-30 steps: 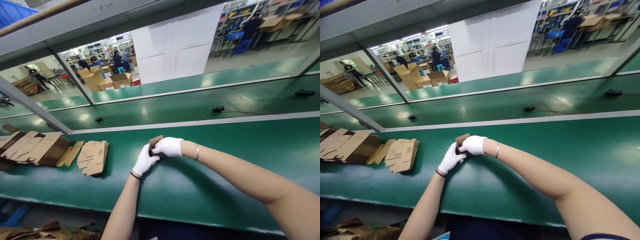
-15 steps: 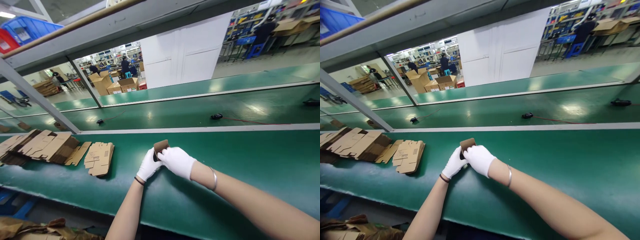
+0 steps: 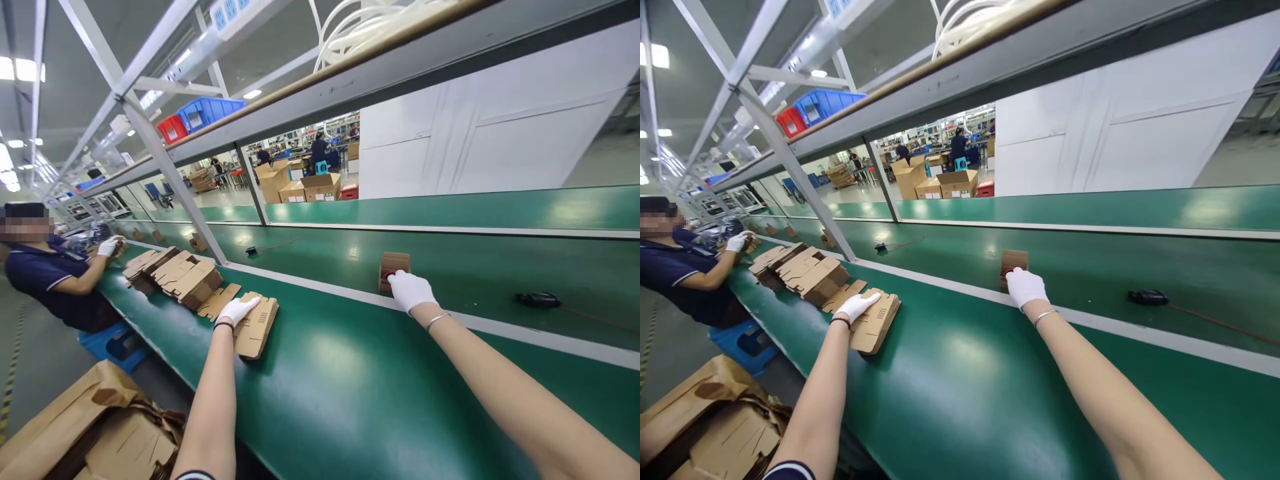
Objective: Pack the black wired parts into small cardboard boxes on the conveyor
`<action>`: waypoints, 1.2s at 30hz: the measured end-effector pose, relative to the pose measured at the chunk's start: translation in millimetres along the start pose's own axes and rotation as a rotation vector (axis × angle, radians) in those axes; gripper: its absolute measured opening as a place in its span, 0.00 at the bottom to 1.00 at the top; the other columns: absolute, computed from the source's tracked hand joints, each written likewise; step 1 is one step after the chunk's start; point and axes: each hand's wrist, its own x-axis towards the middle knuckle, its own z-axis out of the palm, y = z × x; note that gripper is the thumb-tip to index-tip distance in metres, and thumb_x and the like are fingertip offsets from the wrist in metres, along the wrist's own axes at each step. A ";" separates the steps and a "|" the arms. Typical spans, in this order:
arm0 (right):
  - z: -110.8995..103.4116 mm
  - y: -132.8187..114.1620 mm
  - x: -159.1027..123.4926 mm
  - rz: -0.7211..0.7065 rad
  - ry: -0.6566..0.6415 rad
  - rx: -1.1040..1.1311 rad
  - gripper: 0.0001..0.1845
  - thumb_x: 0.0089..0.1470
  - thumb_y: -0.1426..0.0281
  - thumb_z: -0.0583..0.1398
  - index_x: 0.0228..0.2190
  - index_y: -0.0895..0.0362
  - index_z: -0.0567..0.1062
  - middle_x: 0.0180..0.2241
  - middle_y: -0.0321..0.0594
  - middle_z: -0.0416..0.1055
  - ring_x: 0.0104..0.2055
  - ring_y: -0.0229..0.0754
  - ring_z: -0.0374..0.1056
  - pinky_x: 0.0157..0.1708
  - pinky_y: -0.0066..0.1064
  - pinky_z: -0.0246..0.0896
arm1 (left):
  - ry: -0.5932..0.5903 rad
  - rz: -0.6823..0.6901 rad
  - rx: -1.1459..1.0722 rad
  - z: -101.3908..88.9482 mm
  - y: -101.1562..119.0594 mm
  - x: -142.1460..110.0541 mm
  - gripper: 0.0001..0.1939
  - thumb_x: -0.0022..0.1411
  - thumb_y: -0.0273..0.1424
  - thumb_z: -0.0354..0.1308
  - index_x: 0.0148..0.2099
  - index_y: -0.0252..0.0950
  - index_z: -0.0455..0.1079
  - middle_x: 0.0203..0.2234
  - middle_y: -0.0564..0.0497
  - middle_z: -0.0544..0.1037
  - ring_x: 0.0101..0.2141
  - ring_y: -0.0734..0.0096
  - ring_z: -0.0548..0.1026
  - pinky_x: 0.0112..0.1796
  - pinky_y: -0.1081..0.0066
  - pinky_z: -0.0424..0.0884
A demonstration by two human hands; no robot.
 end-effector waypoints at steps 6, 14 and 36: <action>5.4 -21.8 -23.4 -0.093 0.140 0.053 0.16 0.59 0.70 0.50 0.45 0.60 0.71 0.42 0.52 0.70 0.37 0.46 0.69 0.31 0.31 0.58 | -0.118 0.093 0.013 35.3 26.6 -15.1 0.21 0.47 0.49 0.59 0.36 0.38 0.72 0.36 0.44 0.80 0.38 0.56 0.77 0.35 0.68 0.68; 13.0 -21.8 -124.7 -0.276 0.321 0.235 0.15 0.59 0.70 0.50 0.42 0.56 0.74 0.43 0.44 0.73 0.39 0.46 0.70 0.35 0.36 0.63 | 0.050 0.106 0.119 51.3 64.8 -48.6 0.22 0.55 0.43 0.54 0.46 0.32 0.67 0.41 0.34 0.76 0.45 0.47 0.74 0.42 0.59 0.66; -25.0 -7.1 -172.6 0.120 0.210 1.123 0.23 0.59 0.61 0.49 0.53 0.54 0.68 0.54 0.43 0.66 0.56 0.44 0.61 0.57 0.39 0.54 | -0.729 0.596 -1.055 124.0 144.1 -231.1 0.26 0.55 0.46 0.56 0.52 0.37 0.64 0.49 0.44 0.73 0.50 0.58 0.70 0.50 0.64 0.68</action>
